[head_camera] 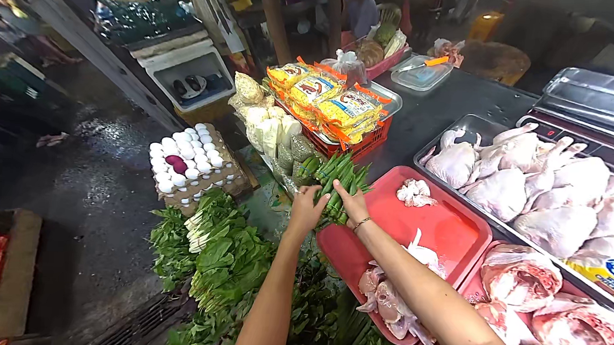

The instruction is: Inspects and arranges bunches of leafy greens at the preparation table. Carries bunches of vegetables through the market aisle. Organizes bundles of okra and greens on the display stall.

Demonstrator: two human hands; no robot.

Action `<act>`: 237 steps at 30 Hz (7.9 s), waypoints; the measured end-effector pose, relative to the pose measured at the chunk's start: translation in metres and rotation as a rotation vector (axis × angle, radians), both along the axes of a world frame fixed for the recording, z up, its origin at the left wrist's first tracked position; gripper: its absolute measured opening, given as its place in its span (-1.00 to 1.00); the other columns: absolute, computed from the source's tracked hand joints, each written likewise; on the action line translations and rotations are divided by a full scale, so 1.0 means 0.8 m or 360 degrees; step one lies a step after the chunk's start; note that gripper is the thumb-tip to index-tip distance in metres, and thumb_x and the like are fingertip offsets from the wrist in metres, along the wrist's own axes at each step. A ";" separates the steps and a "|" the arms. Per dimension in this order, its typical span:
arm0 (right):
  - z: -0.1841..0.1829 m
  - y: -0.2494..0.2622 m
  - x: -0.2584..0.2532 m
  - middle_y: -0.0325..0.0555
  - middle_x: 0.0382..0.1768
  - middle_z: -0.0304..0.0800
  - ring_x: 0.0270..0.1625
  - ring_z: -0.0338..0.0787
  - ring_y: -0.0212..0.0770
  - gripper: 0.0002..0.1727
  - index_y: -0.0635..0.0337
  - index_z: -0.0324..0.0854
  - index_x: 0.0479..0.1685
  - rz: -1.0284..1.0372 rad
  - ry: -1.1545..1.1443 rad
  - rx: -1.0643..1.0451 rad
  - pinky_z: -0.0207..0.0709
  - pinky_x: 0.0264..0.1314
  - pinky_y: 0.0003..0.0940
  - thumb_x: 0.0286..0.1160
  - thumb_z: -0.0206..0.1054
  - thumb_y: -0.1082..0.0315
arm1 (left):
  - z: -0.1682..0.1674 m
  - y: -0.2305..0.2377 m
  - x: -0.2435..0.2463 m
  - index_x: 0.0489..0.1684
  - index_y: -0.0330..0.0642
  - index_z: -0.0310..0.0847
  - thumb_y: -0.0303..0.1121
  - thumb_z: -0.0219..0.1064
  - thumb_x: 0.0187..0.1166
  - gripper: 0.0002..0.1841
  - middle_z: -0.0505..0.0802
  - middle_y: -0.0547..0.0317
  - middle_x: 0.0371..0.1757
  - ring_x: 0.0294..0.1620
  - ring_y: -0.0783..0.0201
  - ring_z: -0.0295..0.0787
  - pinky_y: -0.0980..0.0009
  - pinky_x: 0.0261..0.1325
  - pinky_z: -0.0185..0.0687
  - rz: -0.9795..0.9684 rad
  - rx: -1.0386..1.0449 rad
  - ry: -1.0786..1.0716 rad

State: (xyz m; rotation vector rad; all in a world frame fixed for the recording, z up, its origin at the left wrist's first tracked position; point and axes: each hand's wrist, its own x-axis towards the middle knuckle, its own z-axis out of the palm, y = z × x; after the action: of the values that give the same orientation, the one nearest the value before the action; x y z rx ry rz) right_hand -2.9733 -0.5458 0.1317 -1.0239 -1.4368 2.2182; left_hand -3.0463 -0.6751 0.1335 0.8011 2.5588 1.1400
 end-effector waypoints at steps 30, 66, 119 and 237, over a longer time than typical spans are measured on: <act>0.003 0.005 0.003 0.31 0.36 0.58 0.27 0.69 0.09 -0.38 0.24 0.33 0.60 0.0047 -0.0152 0.0028 0.63 0.23 0.03 0.54 0.42 0.45 | -0.009 0.021 -0.001 0.29 -0.30 0.65 -0.13 0.25 0.71 -0.58 0.62 -0.34 0.41 0.50 -0.36 0.47 -0.29 0.50 0.39 0.0305 -0.0001 0.0593; -0.028 0.013 -0.021 0.23 0.62 0.39 0.67 0.37 0.19 -0.43 0.17 0.51 0.57 -0.0523 0.0118 0.1419 0.25 0.69 0.17 0.77 0.06 0.01 | -0.049 0.035 0.002 0.49 -0.20 0.55 -0.10 0.63 0.36 -0.30 0.35 -0.35 0.70 0.64 -0.43 0.28 -0.33 0.56 0.28 0.0402 0.0105 0.0575; -0.044 0.099 -0.023 0.31 0.53 0.49 0.51 0.61 0.28 -0.43 0.28 0.47 0.59 0.0976 -0.0858 0.2031 0.53 0.50 0.18 0.53 0.31 0.48 | -0.038 0.065 -0.017 0.93 -0.04 -0.10 0.19 0.46 0.45 0.07 -0.09 -0.30 0.90 0.90 -0.33 -0.30 -0.34 0.74 -0.11 0.0324 -0.0535 0.0680; -0.016 0.037 0.029 0.13 -0.06 0.69 -0.28 0.72 -0.10 -0.55 0.12 0.45 0.51 0.0518 -0.0384 0.0317 0.66 -0.23 -0.21 0.64 0.25 0.45 | -0.109 -0.008 0.096 0.41 -0.20 0.65 -0.15 0.53 0.44 -0.44 0.66 -0.27 0.44 0.50 -0.30 0.52 -0.22 0.49 0.38 0.0327 -0.0499 0.0405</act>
State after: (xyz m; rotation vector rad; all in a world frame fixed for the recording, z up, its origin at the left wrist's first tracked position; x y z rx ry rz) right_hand -2.9503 -0.5163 0.1188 -1.0821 -2.0125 2.1569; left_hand -2.9695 -0.6815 0.0460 0.6536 2.9866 0.6904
